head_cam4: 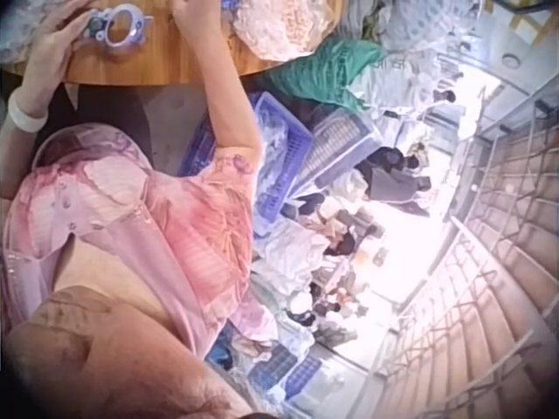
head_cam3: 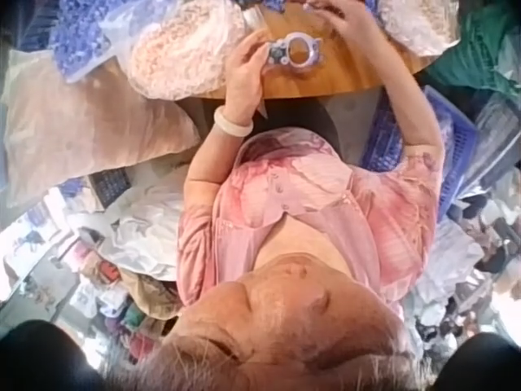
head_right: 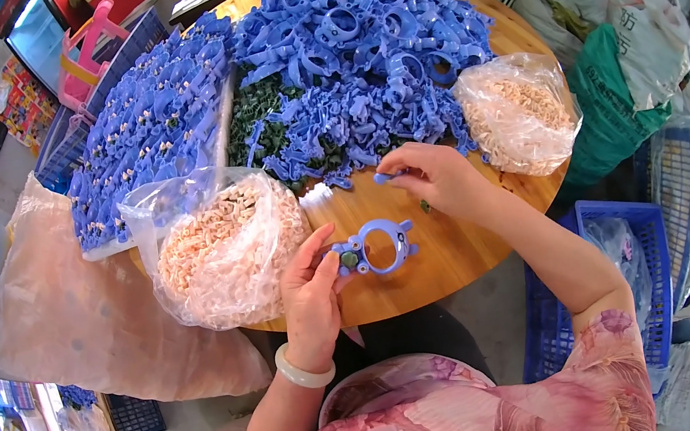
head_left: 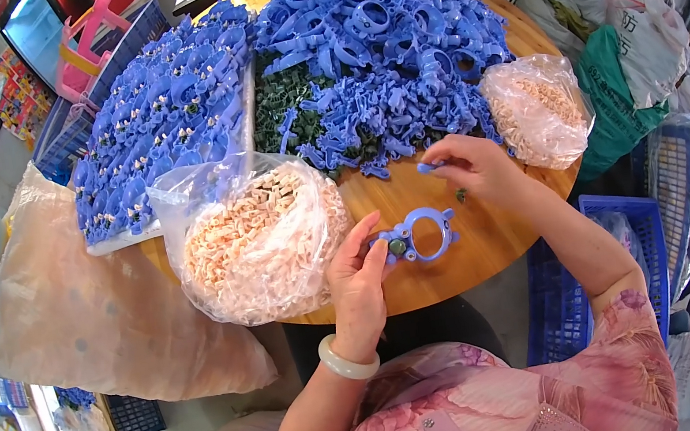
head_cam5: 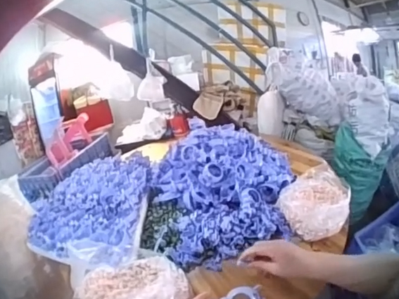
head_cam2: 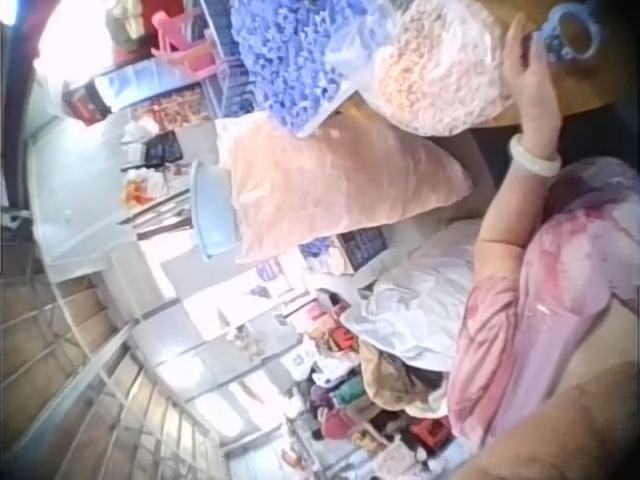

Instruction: Assembling small blue plastic toy components by hand at a workshop table.

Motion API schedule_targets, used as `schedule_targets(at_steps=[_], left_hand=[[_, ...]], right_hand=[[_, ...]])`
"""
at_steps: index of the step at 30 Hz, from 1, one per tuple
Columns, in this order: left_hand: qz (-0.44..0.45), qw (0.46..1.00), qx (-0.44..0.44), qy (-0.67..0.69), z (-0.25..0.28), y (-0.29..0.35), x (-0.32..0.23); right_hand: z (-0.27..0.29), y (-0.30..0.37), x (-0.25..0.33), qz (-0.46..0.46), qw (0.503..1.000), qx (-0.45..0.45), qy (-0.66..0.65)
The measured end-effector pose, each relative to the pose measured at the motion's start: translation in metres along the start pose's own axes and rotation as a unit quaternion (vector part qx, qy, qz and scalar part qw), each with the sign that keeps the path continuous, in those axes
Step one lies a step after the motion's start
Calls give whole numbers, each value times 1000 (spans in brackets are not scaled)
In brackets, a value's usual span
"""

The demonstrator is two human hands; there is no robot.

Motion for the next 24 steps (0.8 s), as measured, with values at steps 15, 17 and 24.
schedule_targets(at_steps=[15, 17, 24], left_hand=[[-31, 999, 4, -28, 0, 0, 2], [-31, 999, 3, -22, 0, 0, 2], [-54, 997, 3, -61, 0, 1, 1]], right_hand=[[-18, 22, 60, 202, 977, 65, 14], [-19, 22, 59, 213, 975, 67, 20], [-19, 17, 63, 200, 976, 85, 8]])
Point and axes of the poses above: each hand's wrist, its own y-axis away from the middle knuckle, its own z-axis out of the back of the hand, x = y × z, the point moved 6 cm from there along -y, towards the middle knuckle, and after that the axes turned 5 degrees about z, right-handed, at the moved point
